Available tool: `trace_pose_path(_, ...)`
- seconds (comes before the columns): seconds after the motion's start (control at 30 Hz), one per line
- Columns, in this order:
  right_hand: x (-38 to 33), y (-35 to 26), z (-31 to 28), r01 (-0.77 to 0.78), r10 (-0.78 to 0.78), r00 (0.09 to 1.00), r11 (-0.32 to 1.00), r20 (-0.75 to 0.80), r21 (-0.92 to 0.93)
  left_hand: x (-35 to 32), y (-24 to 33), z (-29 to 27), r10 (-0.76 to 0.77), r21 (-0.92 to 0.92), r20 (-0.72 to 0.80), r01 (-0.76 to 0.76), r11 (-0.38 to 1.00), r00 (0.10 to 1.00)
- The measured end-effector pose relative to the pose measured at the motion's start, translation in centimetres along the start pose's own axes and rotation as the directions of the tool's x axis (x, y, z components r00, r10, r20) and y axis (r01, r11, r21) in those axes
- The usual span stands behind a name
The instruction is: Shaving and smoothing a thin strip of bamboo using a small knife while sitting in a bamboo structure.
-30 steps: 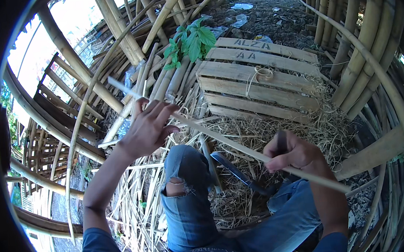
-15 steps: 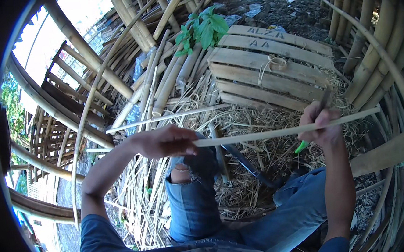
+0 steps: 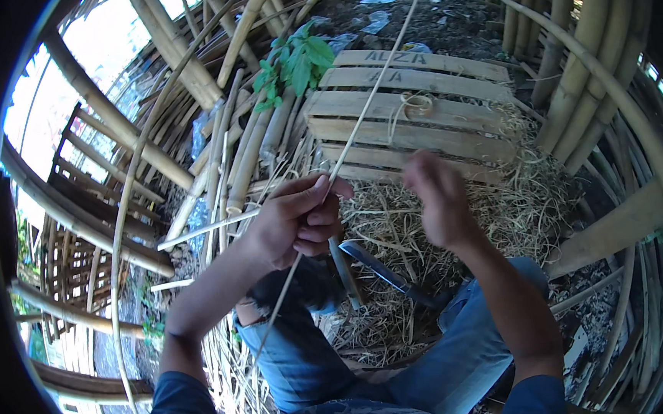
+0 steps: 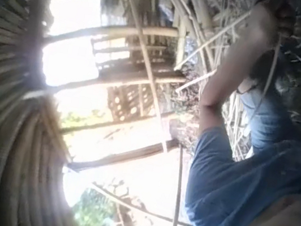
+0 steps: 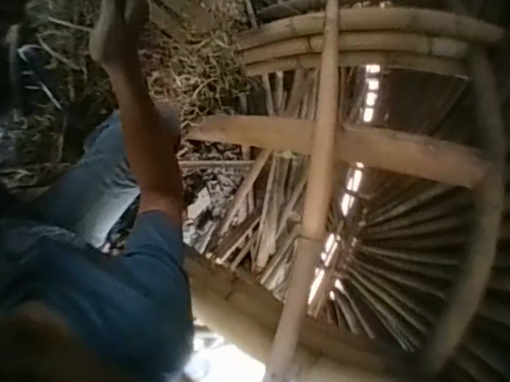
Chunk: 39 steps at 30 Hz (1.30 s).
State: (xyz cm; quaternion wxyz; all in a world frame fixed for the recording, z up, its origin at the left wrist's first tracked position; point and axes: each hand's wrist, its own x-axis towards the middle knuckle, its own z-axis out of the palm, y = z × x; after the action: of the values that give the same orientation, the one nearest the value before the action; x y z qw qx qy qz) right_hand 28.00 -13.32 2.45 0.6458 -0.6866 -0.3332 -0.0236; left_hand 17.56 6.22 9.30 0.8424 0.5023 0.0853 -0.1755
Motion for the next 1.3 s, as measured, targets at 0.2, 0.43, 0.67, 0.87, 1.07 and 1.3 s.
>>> trace_pose_path(0.2, -1.1, -1.0, 2.2, 0.185, -0.134, 0.976, 0.925, 0.17, -0.333, 1.7, -2.6, 0.4, -0.003, -0.124, -0.002, 0.002, 0.992, 1.0)
trace_pose_path(0.43, -1.7, -0.8, 3.3, 0.303, -0.19, 0.94, 0.847, 0.283, -0.438, 2.5, -4.2, 0.1, -0.013, -0.129, -0.039, 0.008, 0.992, 0.999)
trace_pose_path(0.67, -0.3, -0.4, 3.4, 0.479, -0.334, 0.878, 0.652, 0.344, -0.588, 2.8, -4.9, 0.1, 0.02, -0.198, -0.085, -0.037, 0.98, 0.996)
trace_pose_path(0.87, 0.5, -0.1, 3.0, 0.518, -0.412, 0.851, 0.549, 0.326, -0.657, 3.0, -5.0, 0.2, 0.091, -0.131, -0.104, -0.105, 0.986, 0.99)
trace_pose_path(1.07, 2.3, 0.8, 0.7, 0.319, -0.3, 0.939, 0.58, 0.167, -0.75, 2.4, -5.4, 0.5, 0.051, -0.135, -0.061, -0.059, 0.989, 0.997)
trace_pose_path(1.3, -0.8, -0.4, 3.8, 0.437, -0.288, 0.895, 0.721, 0.34, -0.538, 2.3, -5.3, 0.2, 0.065, -0.118, -0.128, -0.08, 0.99, 0.99)
